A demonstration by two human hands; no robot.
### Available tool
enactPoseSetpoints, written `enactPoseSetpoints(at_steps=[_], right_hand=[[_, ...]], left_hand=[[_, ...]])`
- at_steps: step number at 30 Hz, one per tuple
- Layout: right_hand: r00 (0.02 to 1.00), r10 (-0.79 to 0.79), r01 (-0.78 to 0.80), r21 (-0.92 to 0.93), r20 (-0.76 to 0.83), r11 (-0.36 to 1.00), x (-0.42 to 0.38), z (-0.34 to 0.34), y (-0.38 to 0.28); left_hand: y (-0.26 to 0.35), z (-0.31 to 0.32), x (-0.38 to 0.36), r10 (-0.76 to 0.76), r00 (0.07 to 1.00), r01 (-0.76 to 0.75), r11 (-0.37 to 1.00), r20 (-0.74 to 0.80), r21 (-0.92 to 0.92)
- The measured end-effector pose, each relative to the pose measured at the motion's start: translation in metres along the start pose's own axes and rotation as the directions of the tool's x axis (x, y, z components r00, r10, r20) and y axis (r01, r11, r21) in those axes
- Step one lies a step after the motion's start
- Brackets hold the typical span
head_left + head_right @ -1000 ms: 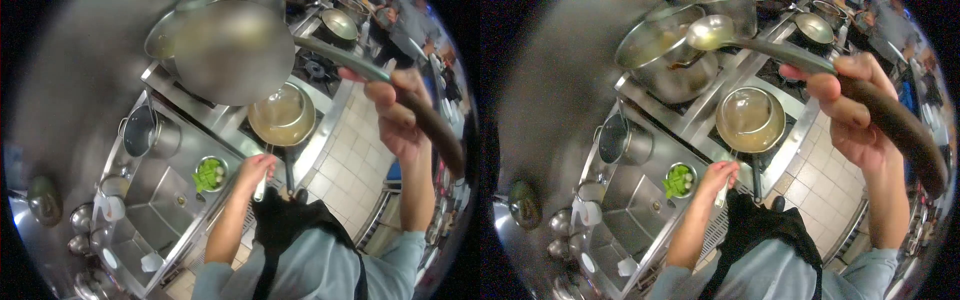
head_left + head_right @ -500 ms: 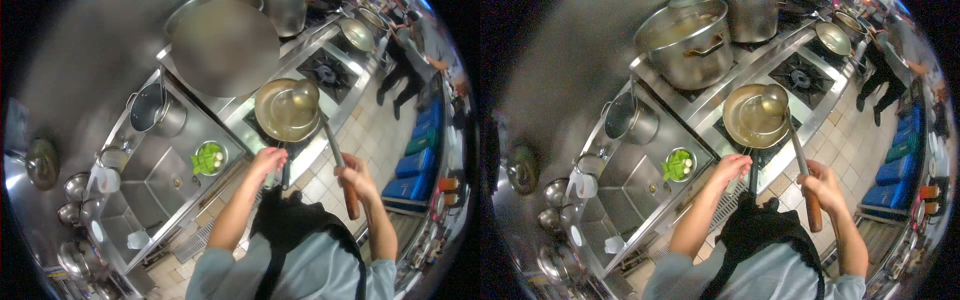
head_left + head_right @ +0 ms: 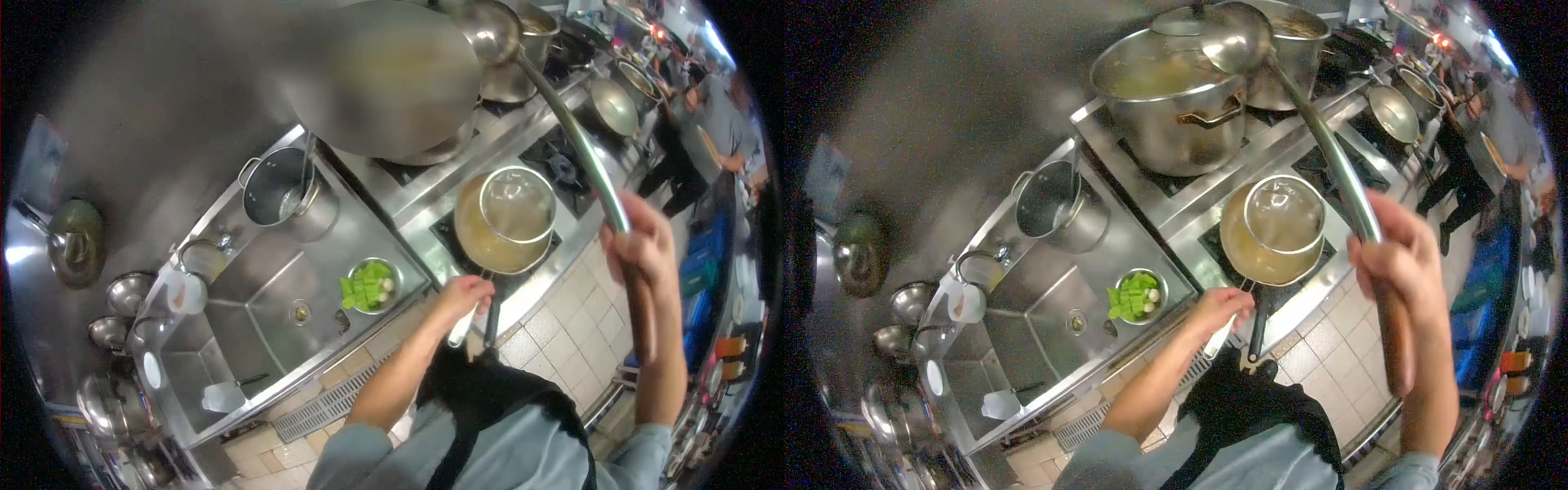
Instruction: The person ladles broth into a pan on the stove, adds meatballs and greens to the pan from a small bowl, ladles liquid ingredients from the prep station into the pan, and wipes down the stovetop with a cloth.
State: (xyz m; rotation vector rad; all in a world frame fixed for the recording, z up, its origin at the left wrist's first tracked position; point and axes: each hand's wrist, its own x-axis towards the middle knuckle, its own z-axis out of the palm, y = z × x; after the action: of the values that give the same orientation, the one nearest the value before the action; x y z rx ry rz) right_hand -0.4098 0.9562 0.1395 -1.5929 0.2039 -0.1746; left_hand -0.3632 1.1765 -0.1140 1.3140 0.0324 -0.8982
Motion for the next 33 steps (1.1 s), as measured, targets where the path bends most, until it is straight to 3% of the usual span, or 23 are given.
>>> enactPoseSetpoints(at_steps=[4, 8, 10, 14, 18, 20, 21, 22, 24, 26, 33], right_hand=[[0.989, 0.034, -0.015, -0.125, 0.146, 0.992, 0.060, 0.052, -0.041], [0.996, -0.004, 0.021, -0.202, 0.084, 0.979, 0.109, 0.105, -0.039], [0.962, 0.026, 0.048, -0.261, 0.272, 0.964, 0.133, 0.119, -0.033], [0.940, 0.082, 0.014, -0.275, 0.332, 0.961, 0.163, 0.133, -0.023], [0.955, 0.136, -0.117, -0.088, 0.263, 0.989, 0.178, 0.132, -0.019], [0.953, 0.128, -0.204, 0.270, 0.273, 0.941, 0.175, 0.129, -0.024], [0.925, 0.154, -0.307, 0.441, 0.348, 0.843, 0.171, 0.122, -0.029], [0.934, 0.027, -0.227, 0.533, 0.356, 0.815, 0.173, 0.114, -0.027], [0.921, -0.061, -0.230, 0.663, 0.386, 0.712, 0.165, 0.093, -0.028], [0.862, -0.036, -0.389, 0.704, 0.506, 0.594, 0.162, 0.067, -0.029], [0.908, -0.046, -0.334, 0.787, 0.416, 0.518, 0.062, -0.001, -0.041]], left_hand=[[-0.007, -0.009, 0.002, 0.005, 1.000, -0.006, 0.999, -0.024, -0.046], [-0.001, -0.020, -0.006, 0.046, 0.999, -0.045, 0.998, 0.011, -0.039], [0.002, -0.025, -0.010, 0.072, 0.997, -0.072, 0.997, 0.015, 0.002], [0.010, -0.033, -0.015, 0.059, 0.998, -0.056, 0.995, -0.033, 0.085], [0.012, -0.040, -0.015, 0.067, 0.997, -0.064, 0.995, -0.035, 0.080], [0.009, -0.043, -0.011, 0.079, 0.996, -0.077, 0.995, -0.031, 0.069], [0.009, -0.042, -0.010, 0.090, 0.996, -0.089, 0.994, -0.028, 0.056], [0.010, -0.043, -0.008, 0.084, 0.996, -0.083, 0.995, -0.016, 0.062], [0.013, -0.043, -0.006, 0.067, 0.998, -0.068, 0.997, 0.008, 0.040], [0.029, -0.036, -0.017, 0.028, 0.999, -0.026, 0.996, -0.035, 0.080], [0.040, -0.023, -0.020, -0.067, 0.996, 0.068, 0.998, -0.067, 0.015]])
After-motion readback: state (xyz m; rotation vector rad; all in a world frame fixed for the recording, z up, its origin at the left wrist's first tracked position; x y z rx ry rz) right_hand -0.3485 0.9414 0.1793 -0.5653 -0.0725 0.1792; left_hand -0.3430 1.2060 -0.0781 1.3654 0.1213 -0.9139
